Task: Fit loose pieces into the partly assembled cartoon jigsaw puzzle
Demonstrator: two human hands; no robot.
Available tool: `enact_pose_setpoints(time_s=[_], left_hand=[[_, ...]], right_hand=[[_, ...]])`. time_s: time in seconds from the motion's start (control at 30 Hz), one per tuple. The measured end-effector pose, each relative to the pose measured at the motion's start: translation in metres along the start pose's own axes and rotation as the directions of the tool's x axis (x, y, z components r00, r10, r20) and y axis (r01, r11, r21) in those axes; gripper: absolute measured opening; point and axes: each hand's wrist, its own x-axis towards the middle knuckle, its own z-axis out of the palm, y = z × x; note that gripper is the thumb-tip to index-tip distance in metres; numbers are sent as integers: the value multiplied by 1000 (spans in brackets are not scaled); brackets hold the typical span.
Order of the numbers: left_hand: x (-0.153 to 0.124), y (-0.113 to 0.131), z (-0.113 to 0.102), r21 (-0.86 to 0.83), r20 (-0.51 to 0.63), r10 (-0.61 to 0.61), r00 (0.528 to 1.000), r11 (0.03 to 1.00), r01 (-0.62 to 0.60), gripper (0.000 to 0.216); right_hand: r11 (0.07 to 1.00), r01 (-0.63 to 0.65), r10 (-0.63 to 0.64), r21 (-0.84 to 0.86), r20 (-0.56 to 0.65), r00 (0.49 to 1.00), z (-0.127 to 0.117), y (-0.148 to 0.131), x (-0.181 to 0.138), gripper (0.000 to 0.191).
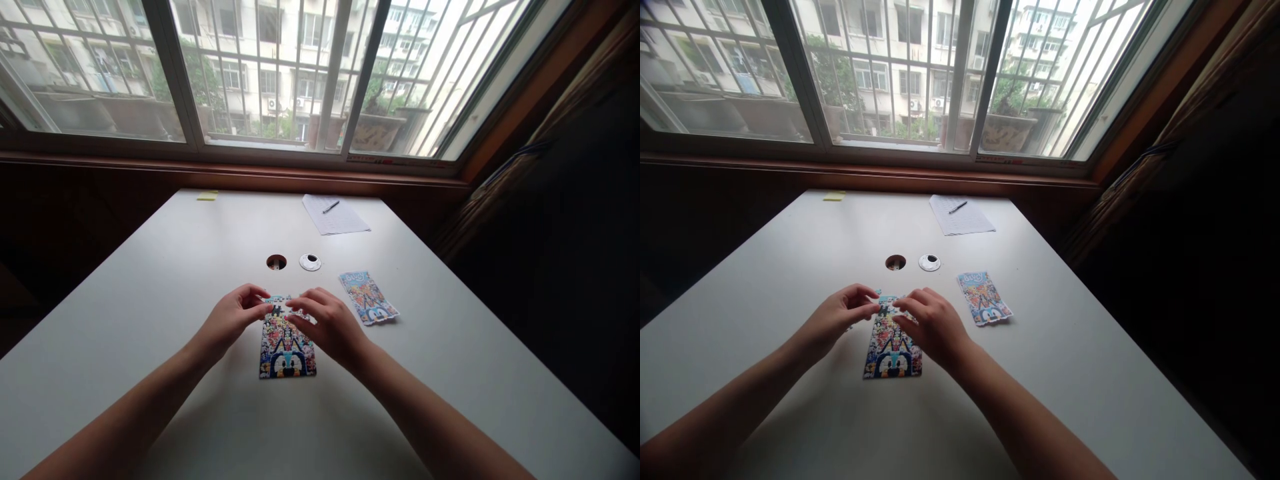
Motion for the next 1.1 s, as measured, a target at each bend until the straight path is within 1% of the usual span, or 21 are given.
enact_pose_setpoints(time_s=[0.1, 0.2, 0.3, 0.4, 0.53, 0.63, 0.7, 0.73, 0.8, 0.83, 0.9, 0.93, 0.97, 1.03, 1.1], left_hand=[[-1, 0, 1, -16, -1, 9, 1000, 1000, -9, 39], [0, 0, 1, -44, -11, 2, 1000, 999, -3, 39], [1, -2, 0, -82, -16, 0, 1000, 997, -2, 36], [4, -7, -1, -84, -6, 15, 1000, 996, -16, 37], [9, -17, 0, -82, -13, 38, 999, 996, -39, 40], [10, -21, 1, -83, -31, 66, 997, 994, -69, 40], [10, -20, -1, -8, -49, 110, 993, 994, -110, 36], [10, -19, -3, 67, -58, 147, 987, 987, -143, 33], [10, -19, -8, 284, -105, 271, 957, 930, -232, 28], [11, -20, -10, 395, -99, 355, 930, 872, -291, 26], [14, -25, -14, 563, -5, 500, 866, 717, -411, 21], [15, -28, -16, 603, 40, 539, 842, 658, -450, 20], [16, -31, -17, 623, 73, 555, 828, 623, -473, 19], [19, -37, -17, 642, 124, 579, 806, 572, -510, 20], [20, -41, -16, 648, 157, 594, 789, 541, -536, 22]], right_hand=[[1000, 23, -23, -6, 35, 999, 5, -3, 9, 18], [999, 46, -46, -11, 23, 999, 8, -1, 17, 11], [997, 82, -83, 10, 32, 996, 9, 2, 21, 11], [993, 102, -105, 52, 58, 993, 9, 6, 24, 11], [992, 75, -81, 102, 57, 995, 12, 9, 25, 8], [991, 42, -49, 125, 47, 998, 14, 12, 24, 5], [989, 0, -7, 151, 45, 999, 16, 15, 23, 6], [987, -31, 25, 159, 42, 999, 17, 17, 23, 7], [984, -99, 96, 148, 29, 995, 18, 20, 22, 9], [984, -126, 124, 129, 22, 992, 19, 21, 22, 11], [985, -154, 153, 82, 15, 988, 22, 21, 23, 13], [985, -159, 158, 60, 18, 987, 24, 21, 23, 13], [986, -164, 163, 41, 23, 986, 26, 21, 23, 14], [983, -184, 184, 9, 35, 982, 31, 20, 23, 14], [976, -217, 218, -20, 47, 975, 36, 19, 24, 15]])
